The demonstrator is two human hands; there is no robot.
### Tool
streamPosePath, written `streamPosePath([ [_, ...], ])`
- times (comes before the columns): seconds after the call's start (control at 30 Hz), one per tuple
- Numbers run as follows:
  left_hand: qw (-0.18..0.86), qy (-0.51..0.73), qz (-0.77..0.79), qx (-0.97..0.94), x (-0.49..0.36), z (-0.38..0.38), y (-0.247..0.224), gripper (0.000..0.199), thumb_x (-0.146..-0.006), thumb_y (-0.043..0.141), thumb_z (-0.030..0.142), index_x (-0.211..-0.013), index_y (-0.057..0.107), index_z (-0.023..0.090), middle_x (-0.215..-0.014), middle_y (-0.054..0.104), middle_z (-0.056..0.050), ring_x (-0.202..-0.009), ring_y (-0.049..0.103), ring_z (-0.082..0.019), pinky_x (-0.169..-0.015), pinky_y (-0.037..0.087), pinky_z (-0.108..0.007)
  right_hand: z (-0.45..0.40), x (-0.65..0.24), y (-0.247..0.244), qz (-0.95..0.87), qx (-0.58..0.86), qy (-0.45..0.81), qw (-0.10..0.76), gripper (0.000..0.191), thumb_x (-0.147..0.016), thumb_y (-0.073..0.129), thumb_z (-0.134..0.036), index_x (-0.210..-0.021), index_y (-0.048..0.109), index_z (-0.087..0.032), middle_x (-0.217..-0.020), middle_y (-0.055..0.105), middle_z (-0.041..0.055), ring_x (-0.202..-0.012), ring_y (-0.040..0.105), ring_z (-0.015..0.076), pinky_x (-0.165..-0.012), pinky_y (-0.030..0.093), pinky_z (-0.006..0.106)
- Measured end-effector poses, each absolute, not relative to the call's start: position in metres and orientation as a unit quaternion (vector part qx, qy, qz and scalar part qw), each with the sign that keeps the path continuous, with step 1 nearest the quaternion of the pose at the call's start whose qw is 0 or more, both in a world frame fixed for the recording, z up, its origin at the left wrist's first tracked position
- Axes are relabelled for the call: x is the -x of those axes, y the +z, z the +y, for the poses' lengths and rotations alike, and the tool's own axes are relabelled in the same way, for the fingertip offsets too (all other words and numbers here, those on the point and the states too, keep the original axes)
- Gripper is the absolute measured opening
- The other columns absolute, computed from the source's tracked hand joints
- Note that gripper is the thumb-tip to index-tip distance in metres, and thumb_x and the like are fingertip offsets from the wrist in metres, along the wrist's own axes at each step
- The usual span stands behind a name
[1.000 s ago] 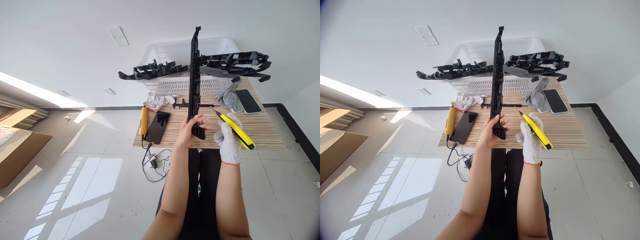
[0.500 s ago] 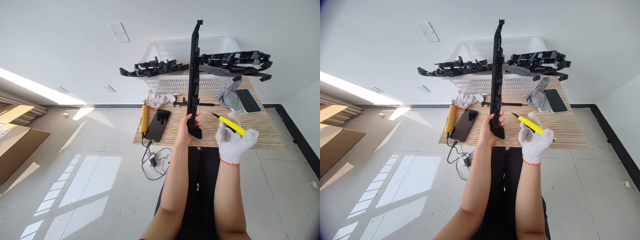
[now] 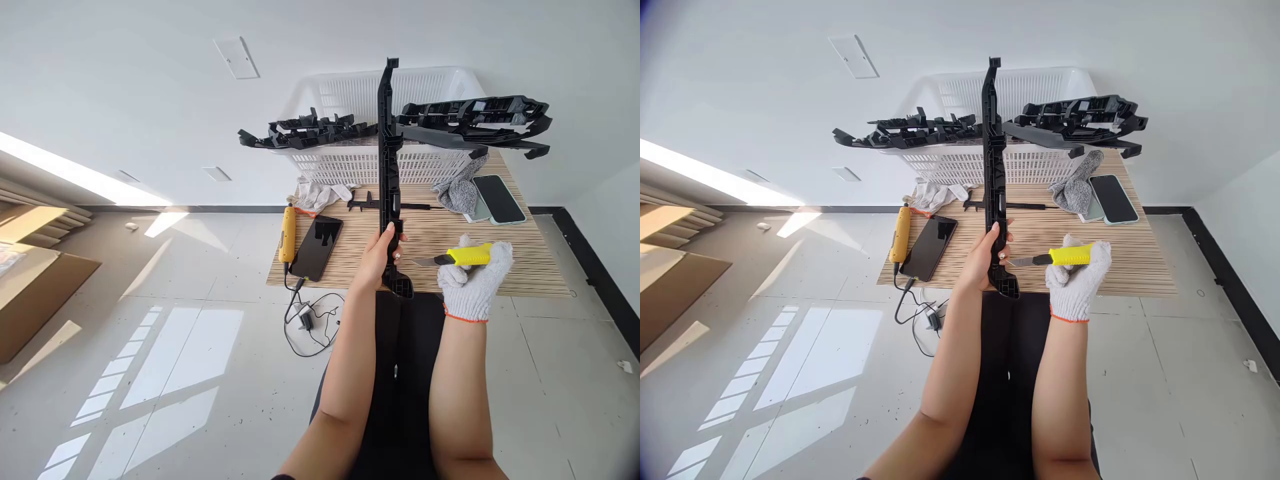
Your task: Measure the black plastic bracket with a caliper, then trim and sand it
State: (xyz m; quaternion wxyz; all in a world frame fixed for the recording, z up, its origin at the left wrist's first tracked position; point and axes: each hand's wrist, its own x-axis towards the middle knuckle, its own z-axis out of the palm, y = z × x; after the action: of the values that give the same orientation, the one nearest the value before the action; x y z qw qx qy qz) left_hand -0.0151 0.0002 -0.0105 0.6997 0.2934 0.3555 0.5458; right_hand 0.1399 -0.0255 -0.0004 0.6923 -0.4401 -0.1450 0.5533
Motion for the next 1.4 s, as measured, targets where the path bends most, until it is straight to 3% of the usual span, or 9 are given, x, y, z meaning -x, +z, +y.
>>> streamPosePath([
  [0.1,0.708,0.547,0.345,-0.281,0.014,0.001,-0.011,0.036,-0.097,0.057,0.048,-0.115,0.070,0.019,-0.081,0.057,0.000,-0.051,0.040,-0.004,-0.045,0.034,-0.017,-0.025,-0.134,-0.003,-0.158,0.492,0.537,0.667,0.052,-0.080,0.050,-0.067,-0.079,0.067,-0.018,-0.048,0.036,-0.0071,-0.031,0.025,0.0054,-0.031,0.013,0.022],
  [0.2,0.733,0.534,0.339,-0.251,0.016,0.002,-0.011,0.042,-0.100,0.049,0.052,-0.116,0.070,0.019,-0.082,0.060,-0.001,-0.055,0.048,-0.006,-0.048,0.041,-0.018,-0.025,-0.126,-0.004,-0.177,0.525,0.534,0.639,0.048,-0.079,0.057,-0.064,-0.080,0.067,-0.018,-0.051,0.046,-0.0047,-0.034,0.031,0.0053,-0.030,0.014,0.020],
  [0.33,0.767,0.524,0.302,-0.217,0.022,0.004,-0.010,0.042,-0.104,0.041,0.045,-0.117,0.070,0.018,-0.084,0.064,-0.004,-0.077,0.065,-0.013,-0.071,0.057,-0.024,-0.023,-0.117,-0.004,-0.155,0.540,0.521,0.643,0.043,-0.078,0.064,-0.062,-0.081,0.065,-0.018,-0.071,0.065,0.0011,-0.041,0.039,0.0036,-0.033,0.024,0.016],
  [0.47,0.786,0.514,0.276,-0.206,0.026,0.003,-0.007,0.042,-0.105,0.038,0.040,-0.122,0.069,0.019,-0.086,0.067,-0.006,-0.086,0.069,-0.016,-0.084,0.058,-0.031,-0.023,-0.115,-0.005,-0.128,0.530,0.501,0.672,0.038,-0.079,0.065,-0.057,-0.083,0.066,-0.019,-0.095,0.072,0.0034,-0.047,0.045,0.0022,-0.037,0.034,0.014],
  [0.6,0.785,0.532,0.270,-0.168,0.028,0.002,-0.005,0.039,-0.105,0.041,0.037,-0.132,0.065,0.022,-0.086,0.069,-0.005,-0.083,0.069,-0.016,-0.089,0.057,-0.033,-0.025,-0.116,-0.006,-0.124,0.513,0.502,0.685,0.038,-0.079,0.064,-0.058,-0.084,0.068,-0.021,-0.098,0.072,0.0026,-0.048,0.045,0.0020,-0.037,0.034,0.013],
  [1.03,0.768,0.557,0.261,-0.178,0.029,0.007,-0.011,0.040,-0.104,0.041,0.041,-0.123,0.069,0.021,-0.086,0.065,-0.004,-0.066,0.060,-0.010,-0.068,0.053,-0.023,-0.024,-0.116,-0.006,-0.119,0.481,0.499,0.711,0.040,-0.076,0.066,-0.060,-0.089,0.069,-0.022,-0.095,0.067,0.0000,-0.052,0.049,0.0034,-0.038,0.037,0.014],
  [1.4,0.763,0.543,0.293,-0.191,0.030,0.005,-0.014,0.042,-0.102,0.044,0.047,-0.120,0.070,0.020,-0.083,0.065,-0.003,-0.064,0.059,-0.009,-0.066,0.049,-0.020,-0.024,-0.113,-0.005,-0.146,0.449,0.503,0.724,0.038,-0.076,0.067,-0.056,-0.092,0.069,-0.022,-0.087,0.062,-0.0003,-0.052,0.047,0.0036,-0.039,0.036,0.015],
])
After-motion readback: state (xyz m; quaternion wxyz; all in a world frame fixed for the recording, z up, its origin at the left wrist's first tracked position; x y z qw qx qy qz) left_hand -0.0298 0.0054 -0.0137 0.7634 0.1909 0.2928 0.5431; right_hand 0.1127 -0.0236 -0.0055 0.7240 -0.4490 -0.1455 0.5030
